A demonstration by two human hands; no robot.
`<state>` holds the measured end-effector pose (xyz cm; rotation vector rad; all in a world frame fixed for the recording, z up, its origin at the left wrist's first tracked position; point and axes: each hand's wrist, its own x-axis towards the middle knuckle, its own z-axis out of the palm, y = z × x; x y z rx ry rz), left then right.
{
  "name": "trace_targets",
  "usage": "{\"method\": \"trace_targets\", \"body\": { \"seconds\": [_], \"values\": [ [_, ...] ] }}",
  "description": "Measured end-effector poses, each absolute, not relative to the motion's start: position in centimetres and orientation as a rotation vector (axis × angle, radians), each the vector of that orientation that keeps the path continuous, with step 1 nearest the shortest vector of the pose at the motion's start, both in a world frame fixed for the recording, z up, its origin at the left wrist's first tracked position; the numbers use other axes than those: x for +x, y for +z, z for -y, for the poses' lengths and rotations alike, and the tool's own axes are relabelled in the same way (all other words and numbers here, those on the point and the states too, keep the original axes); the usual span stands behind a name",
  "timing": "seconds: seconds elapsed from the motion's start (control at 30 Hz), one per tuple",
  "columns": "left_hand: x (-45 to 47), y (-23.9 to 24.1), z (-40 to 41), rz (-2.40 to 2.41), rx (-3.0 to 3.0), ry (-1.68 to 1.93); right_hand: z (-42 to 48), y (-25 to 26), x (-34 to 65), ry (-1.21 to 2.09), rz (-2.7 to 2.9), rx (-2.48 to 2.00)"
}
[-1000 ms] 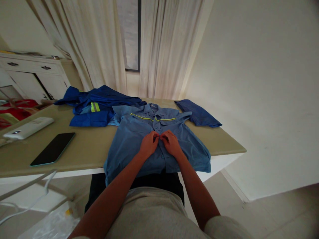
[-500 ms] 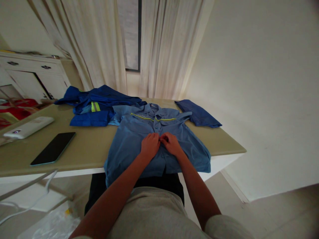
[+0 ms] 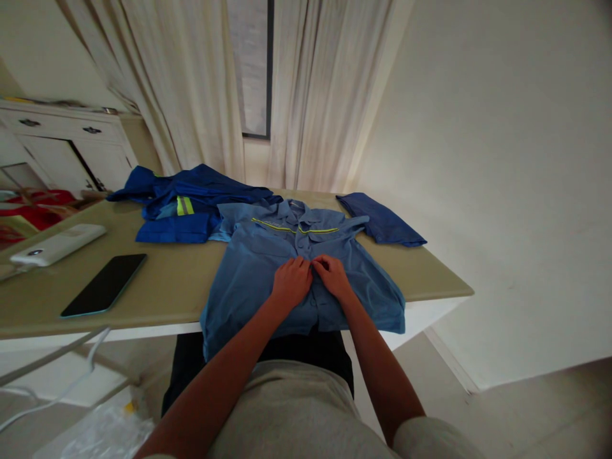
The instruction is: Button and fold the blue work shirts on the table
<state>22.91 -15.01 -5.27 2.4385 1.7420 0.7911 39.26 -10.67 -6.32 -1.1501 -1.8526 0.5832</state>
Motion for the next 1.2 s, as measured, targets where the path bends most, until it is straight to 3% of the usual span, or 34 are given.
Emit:
{"method": "trace_targets", "body": {
  "seconds": [0.2,0.37,0.5,0.63,0.77,0.87,1.03,1.2],
  "values": [
    [22.5,-6.6,14.1,-1.853,2.380,0.821,10.6,-6.9,38.7,0.222,2.006,-1.269],
    [21.2,-7.3,10.7,-1.836,2.360,0.346,9.1,-7.2,38.0,0.124,2.335,-1.573],
    [20.6,-6.7,7.2,-1.821,2.361,0.212,6.3,-6.8,37.8,0.109,2.429,-1.631],
    [20.6,-6.2,5.0,-1.810,2.371,0.261,3.3,-6.4,37.4,0.155,2.413,-1.629],
    [20.3,-5.8,5.0,-1.792,2.429,0.587,2.4,-5.5,37.3,0.176,2.246,-1.487],
    [19.8,-4.9,6.2,-1.767,2.407,0.740,4.5,-4.2,38.1,0.135,2.063,-1.354],
    [19.1,-3.9,11.1,-1.556,2.404,0.403,12.8,-3.6,40.0,0.245,2.189,-1.378],
    [20.4,-4.4,16.6,-1.592,2.337,0.463,17.1,-5.7,39.8,0.204,2.122,-1.516]
  ]
}}
